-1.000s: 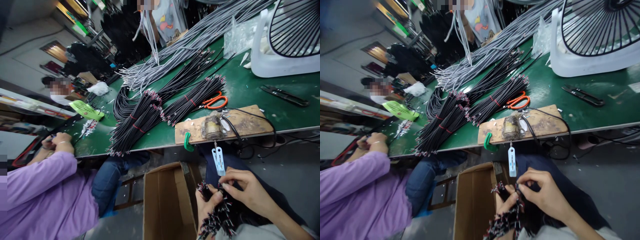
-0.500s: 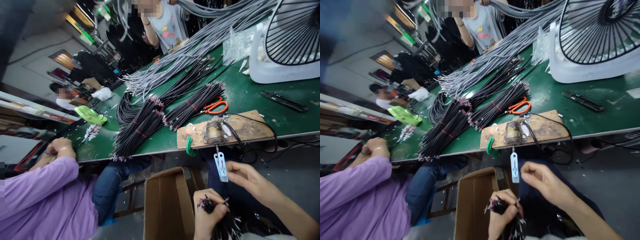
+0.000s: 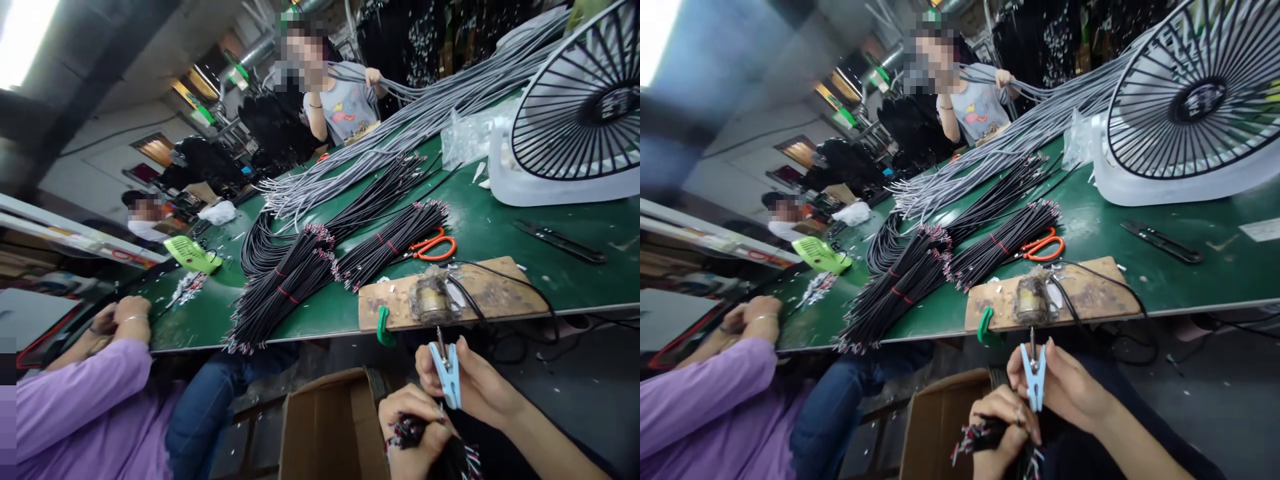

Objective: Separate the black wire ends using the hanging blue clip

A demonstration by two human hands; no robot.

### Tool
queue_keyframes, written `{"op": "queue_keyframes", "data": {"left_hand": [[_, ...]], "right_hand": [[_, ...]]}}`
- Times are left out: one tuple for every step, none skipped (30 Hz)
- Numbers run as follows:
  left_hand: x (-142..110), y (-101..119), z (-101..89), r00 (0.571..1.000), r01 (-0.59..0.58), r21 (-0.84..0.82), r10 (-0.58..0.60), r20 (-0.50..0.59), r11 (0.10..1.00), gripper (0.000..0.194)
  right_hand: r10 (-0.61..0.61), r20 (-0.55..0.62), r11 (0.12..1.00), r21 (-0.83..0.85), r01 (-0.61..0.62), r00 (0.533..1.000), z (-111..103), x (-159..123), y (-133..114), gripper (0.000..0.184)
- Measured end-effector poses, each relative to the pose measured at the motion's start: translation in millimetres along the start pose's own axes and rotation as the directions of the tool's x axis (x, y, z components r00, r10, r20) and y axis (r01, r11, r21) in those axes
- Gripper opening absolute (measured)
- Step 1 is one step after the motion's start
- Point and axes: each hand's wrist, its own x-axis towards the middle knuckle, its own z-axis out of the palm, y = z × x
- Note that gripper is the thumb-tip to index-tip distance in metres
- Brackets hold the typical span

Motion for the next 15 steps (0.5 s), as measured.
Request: {"op": "queue_keyframes", "data": {"left_hand": [[0.5, -0.6, 1.4, 1.0, -0.003, 0.004, 0.003, -0.003, 1.0, 0.01], [0.9, -1.0, 2.5, 1.0, 0.0, 0.015, 0.0, -0.006, 1.0, 0.01], [1.2, -1.3, 3.5, 1.0, 0.006, 0.031, -0.006, -0.009, 1.0, 0.01], [1.3, -1.5, 4.2, 1.0, 0.015, 0.042, -0.015, -0.012, 0.999, 0.011], [1.4, -1.8, 4.8, 1.0, 0.026, 0.052, -0.026, -0.012, 0.998, 0.011], [1.3, -2.1, 5.3, 0.999, 0.036, 0.062, -0.035, -0.008, 0.997, 0.011], [1.2, -2.3, 5.7, 0.999, 0.045, 0.072, -0.045, -0.002, 0.996, 0.012], [1.1, -2.6, 6.1, 0.998, 0.057, 0.079, -0.057, 0.004, 0.995, 0.013], [0.8, -2.7, 6.5, 0.997, 0.07, 0.084, -0.071, 0.007, 0.994, 0.013], [0.5, -2.9, 6.9, 0.996, 0.084, 0.09, -0.084, 0.006, 0.992, 0.014], [0.1, -2.9, 7.2, 0.995, 0.098, 0.094, -0.098, -0.001, 0.991, 0.015], [-0.3, -3.0, 7.5, 0.993, 0.116, 0.093, -0.115, -0.016, 0.989, 0.017], [-0.8, -3.1, 7.6, 0.99, 0.136, 0.09, -0.133, -0.038, 0.987, 0.019], [-1.2, -3.2, 7.5, 0.987, 0.154, 0.091, -0.149, -0.062, 0.984, 0.021], [-1.5, -3.3, 7.2, 0.983, 0.17, 0.094, -0.162, -0.083, 0.981, 0.024]], "right_hand": [[-0.025, 0.001, 1.0, -0.006, 0.025, 1.0, -1.3, 0.5, 1.0, 0.061], [-0.056, -0.015, 0.998, -0.019, 0.056, 0.998, -1.6, 0.8, 1.6, 0.059], [-0.085, -0.039, 0.996, -0.036, 0.083, 0.996, -0.9, 0.8, 1.7, 0.056], [-0.109, -0.071, 0.993, -0.055, 0.105, 0.992, 0.4, 0.6, 1.5, 0.054], [-0.125, -0.103, 0.99, -0.072, 0.118, 0.987, 2.1, 0.4, 0.9, 0.051], [-0.131, -0.127, 0.989, -0.085, 0.121, 0.983, 4.0, 0.2, 0.1, 0.049], [-0.133, -0.145, 0.988, -0.098, 0.12, 0.98, 5.7, 0.1, -0.9, 0.049], [-0.132, -0.154, 0.987, -0.108, 0.116, 0.979, 7.1, 0.2, -2.1, 0.05], [-0.128, -0.156, 0.988, -0.111, 0.111, 0.979, 8.2, 0.3, -3.1, 0.051], [-0.121, -0.152, 0.988, -0.109, 0.106, 0.981, 8.9, 0.4, -4.1, 0.052], [-0.114, -0.146, 0.989, -0.106, 0.099, 0.983, 9.2, 0.3, -4.7, 0.052], [-0.107, -0.139, 0.99, -0.104, 0.093, 0.985, 9.0, 0.0, -4.9, 0.053], [-0.094, -0.13, 0.992, -0.099, 0.082, 0.987, 8.4, -0.6, -4.5, 0.055], [-0.077, -0.123, 0.994, -0.088, 0.066, 0.989, 7.2, -1.6, -3.6, 0.055], [-0.054, -0.12, 0.996, -0.071, 0.046, 0.991, 5.3, -2.8, -2.2, 0.056]]}}
